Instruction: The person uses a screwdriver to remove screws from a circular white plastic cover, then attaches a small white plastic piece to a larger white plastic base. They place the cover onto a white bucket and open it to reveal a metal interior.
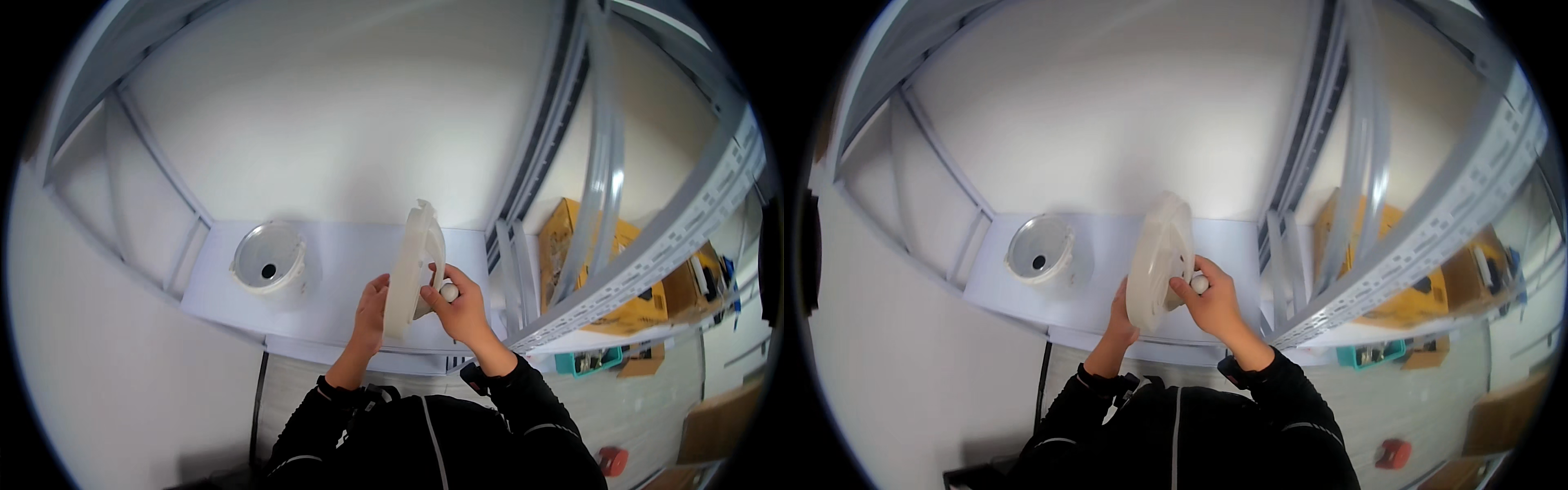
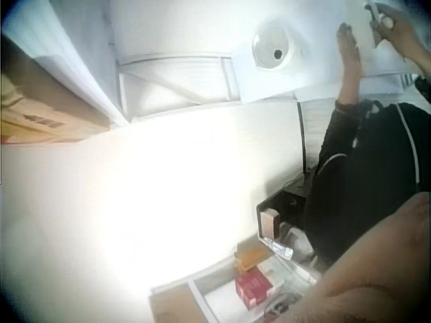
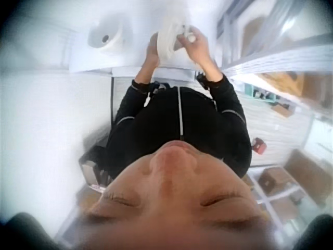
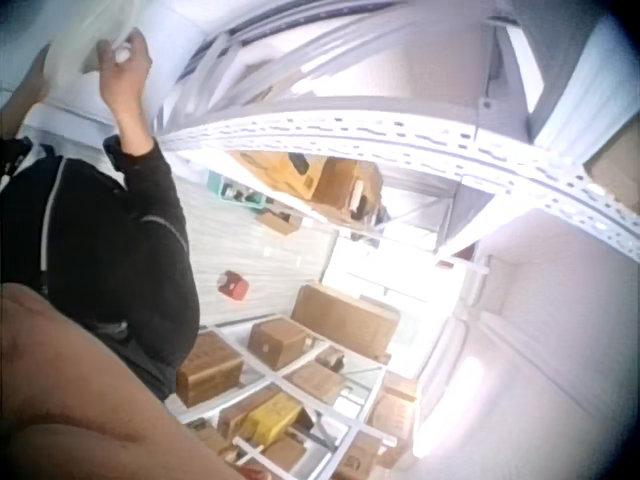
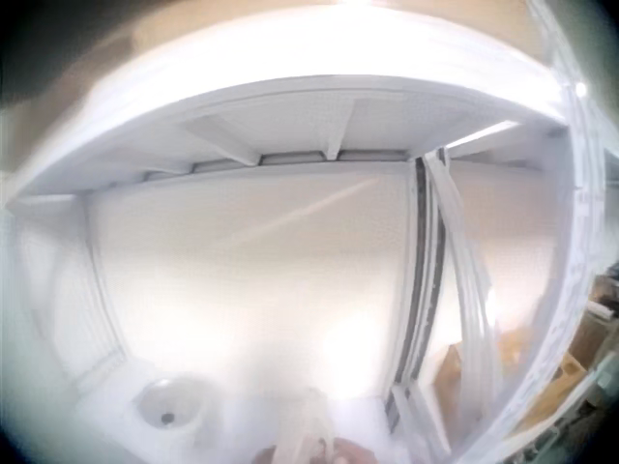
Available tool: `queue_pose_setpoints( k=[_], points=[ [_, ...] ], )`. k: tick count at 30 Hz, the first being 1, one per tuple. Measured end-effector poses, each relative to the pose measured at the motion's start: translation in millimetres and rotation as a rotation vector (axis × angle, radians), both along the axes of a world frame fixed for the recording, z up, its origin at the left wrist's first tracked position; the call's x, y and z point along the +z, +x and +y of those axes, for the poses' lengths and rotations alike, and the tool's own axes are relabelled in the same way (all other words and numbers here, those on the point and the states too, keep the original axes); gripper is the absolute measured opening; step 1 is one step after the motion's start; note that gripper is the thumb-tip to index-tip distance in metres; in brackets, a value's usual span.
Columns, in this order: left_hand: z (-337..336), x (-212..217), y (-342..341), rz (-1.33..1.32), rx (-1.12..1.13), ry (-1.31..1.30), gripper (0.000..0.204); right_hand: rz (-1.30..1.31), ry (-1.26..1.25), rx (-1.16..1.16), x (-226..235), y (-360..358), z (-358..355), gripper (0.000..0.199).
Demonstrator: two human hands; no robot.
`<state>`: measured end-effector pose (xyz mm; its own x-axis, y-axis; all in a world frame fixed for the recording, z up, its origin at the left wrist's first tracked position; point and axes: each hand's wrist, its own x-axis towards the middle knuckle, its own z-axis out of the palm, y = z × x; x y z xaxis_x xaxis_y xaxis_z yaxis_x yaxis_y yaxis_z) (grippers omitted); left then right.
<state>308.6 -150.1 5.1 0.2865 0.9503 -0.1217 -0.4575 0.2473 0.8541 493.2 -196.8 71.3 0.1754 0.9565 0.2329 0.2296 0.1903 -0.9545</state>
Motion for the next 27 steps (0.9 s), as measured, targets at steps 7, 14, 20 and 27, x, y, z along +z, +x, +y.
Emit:
queue_pose_setpoints(
  k=[7, 14, 20, 27],
  points=[
    [-27.3, -3.8, -25.0, -0.005, 0.132, 0.394, 0.062, -0.190, 0.024, 0.054, -5.6, -8.8, 20.2, 0.046],
    [-30.3, 33.8, -48.7, 0.297, 0.324, 0.358, 0.054, -0.223, 0.095, 0.229, -13.3, -37.0, 46.1, 0.043],
    [-12.8, 16.3, -113.8, 0.164, 0.407, 0.307, 0.049, 0.139, -0.107, 0.189, -8.5, -71.7, 65.2, 0.043],
    [32.3, 4.3, -214.8, 0.160, 0.303, 0.287, 0.047, -0.008, 0.003, -0.010, -58.3, -118.7, 112.2, 0.057]
  ],
)
